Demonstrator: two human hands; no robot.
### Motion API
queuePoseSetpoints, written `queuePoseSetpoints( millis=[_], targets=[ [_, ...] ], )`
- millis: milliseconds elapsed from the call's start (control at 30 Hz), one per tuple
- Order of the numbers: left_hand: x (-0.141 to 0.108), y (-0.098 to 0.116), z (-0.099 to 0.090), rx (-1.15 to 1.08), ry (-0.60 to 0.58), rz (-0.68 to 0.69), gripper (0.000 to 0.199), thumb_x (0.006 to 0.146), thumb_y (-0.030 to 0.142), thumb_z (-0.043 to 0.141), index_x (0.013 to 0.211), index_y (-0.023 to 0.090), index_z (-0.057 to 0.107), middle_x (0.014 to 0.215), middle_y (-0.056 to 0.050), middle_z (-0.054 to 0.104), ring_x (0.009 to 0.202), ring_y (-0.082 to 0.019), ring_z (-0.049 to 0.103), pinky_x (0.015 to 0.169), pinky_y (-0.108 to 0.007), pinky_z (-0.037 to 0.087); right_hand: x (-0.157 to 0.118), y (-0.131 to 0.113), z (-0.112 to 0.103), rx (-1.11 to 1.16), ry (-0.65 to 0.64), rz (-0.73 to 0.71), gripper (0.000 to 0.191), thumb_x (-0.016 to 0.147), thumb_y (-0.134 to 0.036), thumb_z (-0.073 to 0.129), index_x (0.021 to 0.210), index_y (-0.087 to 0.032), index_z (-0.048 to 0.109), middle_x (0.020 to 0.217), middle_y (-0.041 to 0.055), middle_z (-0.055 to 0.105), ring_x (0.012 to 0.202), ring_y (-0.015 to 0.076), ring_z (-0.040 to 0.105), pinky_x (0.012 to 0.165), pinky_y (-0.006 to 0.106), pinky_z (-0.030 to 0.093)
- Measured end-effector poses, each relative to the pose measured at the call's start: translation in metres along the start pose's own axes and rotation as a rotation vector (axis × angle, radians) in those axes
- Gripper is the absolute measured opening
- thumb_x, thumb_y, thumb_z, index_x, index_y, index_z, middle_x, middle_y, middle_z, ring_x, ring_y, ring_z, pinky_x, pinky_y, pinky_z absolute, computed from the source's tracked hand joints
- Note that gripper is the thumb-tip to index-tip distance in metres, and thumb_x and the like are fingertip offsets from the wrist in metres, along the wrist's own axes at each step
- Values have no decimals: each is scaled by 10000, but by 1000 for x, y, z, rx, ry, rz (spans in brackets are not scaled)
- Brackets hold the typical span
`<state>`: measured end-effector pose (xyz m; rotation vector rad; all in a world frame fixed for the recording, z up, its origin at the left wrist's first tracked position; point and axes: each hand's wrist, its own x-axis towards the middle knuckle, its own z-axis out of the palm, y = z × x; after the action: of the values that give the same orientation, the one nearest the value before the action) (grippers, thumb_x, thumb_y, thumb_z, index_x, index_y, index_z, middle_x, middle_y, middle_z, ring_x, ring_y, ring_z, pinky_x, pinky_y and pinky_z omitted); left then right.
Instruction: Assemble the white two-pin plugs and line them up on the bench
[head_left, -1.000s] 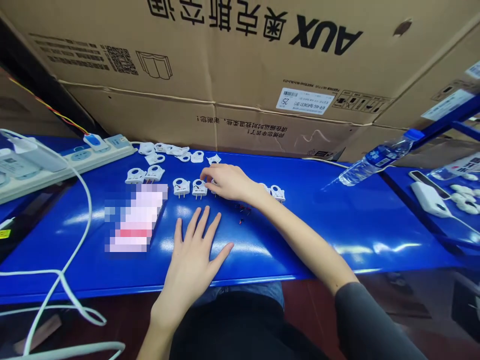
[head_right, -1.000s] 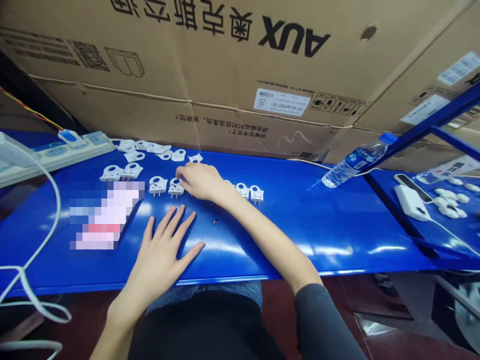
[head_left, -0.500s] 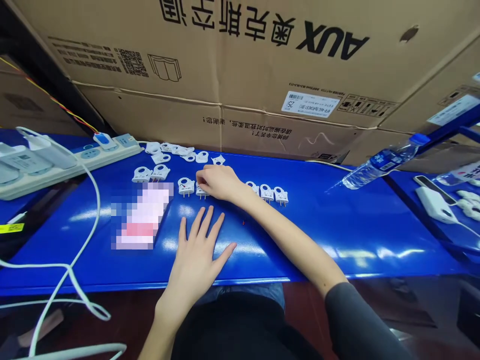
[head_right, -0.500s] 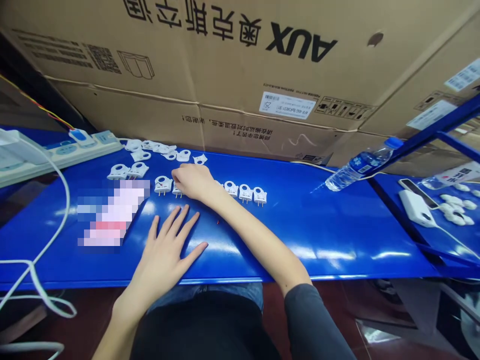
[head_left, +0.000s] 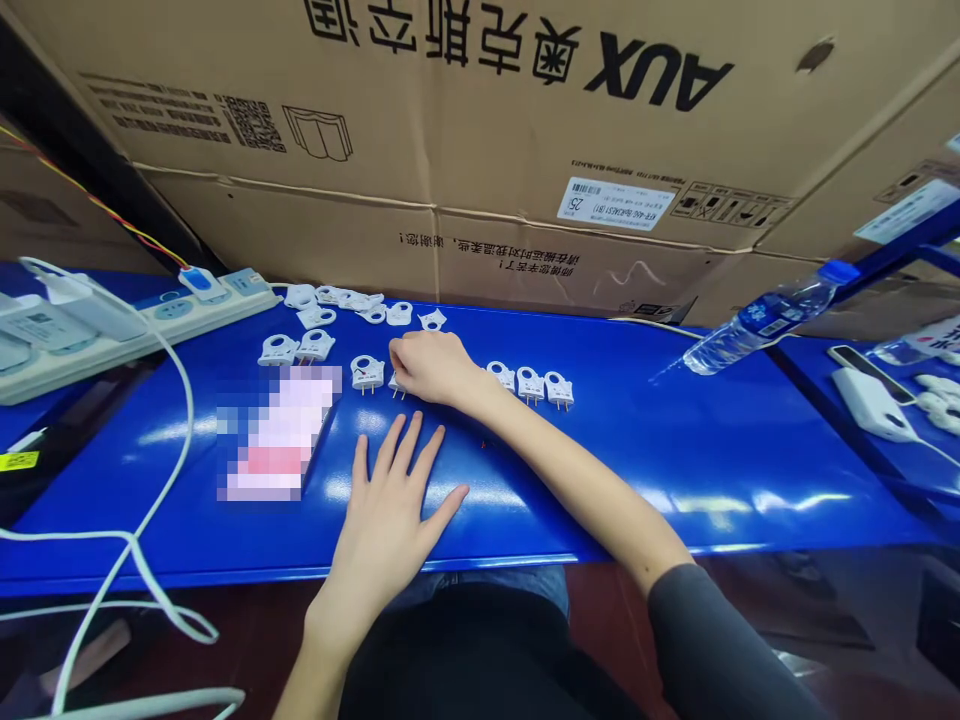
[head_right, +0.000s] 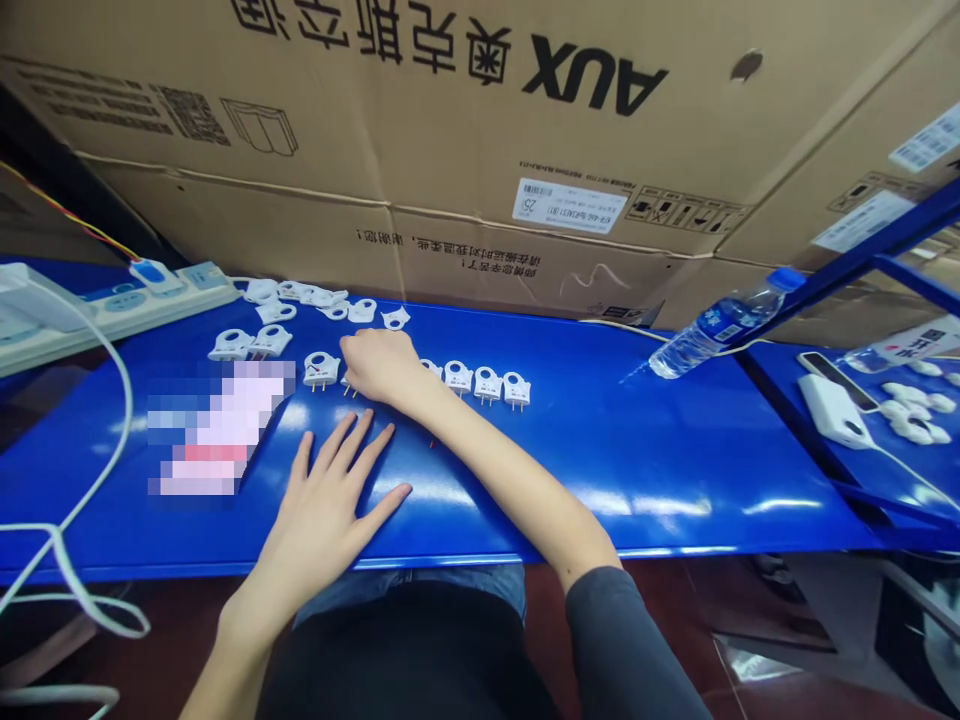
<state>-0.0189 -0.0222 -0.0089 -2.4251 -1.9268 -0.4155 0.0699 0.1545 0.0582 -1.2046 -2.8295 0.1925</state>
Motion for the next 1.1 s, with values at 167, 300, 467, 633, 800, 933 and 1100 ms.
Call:
queuePoseSetpoints(
  millis=[167,300,467,633,800,933,1100],
  targets=[
    [0,0,1,-2,8,6,686,1017,598,429,1573,196,449,1677,-126,388,1578,-359,310,1268,-664,218,-1,1,-7,4,-1,20,251,981,-172,495,1115,-173,707,1166,126,763,1024,273,718,829,351,556],
    [0,1,-1,1,-1,3,679,1020,589,431,1577,201,444,1686,-124,371,1576,-366,312,1269,-664,220,-9,13,-28,56,-58,3,243,967,-160,539,1086,-182,750,1165,108,770,1050,259,710,823,314,530],
    [1,1,-2,0,-2,5,694,1018,615,416,1579,207,442,1691,-125,357,1579,-361,308,1265,-666,228,-25,36,-54,133,-345,2,142,821,-148,739,900,-236,816,924,10,809,808,172,723,654,231,471],
    [1,1,-2,-15,3,1,691,1017,601,436,1588,214,426,1690,-119,359,1581,-361,300,1268,-668,217,-31,51,-58,179,-408,-3,152,804,-156,790,910,-255,838,916,-11,811,815,159,733,693,231,486],
    [1,1,-2,-13,3,2,683,1021,597,434,1586,213,427,1694,-114,357,1583,-358,297,1274,-659,208,-18,43,-37,178,-38,-9,284,950,-151,613,1157,-249,782,1170,40,779,1036,204,709,894,290,512],
    [0,1,0,11,10,14,686,1025,598,421,1577,191,440,1682,-132,377,1578,-360,307,1267,-661,221,1,19,-9,227,103,-69,264,1008,-179,550,1169,-236,751,1215,48,751,1115,222,685,927,317,521],
    [0,-1,3,22,19,16,684,1022,599,424,1568,188,452,1666,-132,410,1575,-346,318,1275,-648,206,21,-7,11,231,105,-64,265,1030,-228,541,1209,-239,736,1213,54,739,1099,226,682,906,321,523]
  ],
)
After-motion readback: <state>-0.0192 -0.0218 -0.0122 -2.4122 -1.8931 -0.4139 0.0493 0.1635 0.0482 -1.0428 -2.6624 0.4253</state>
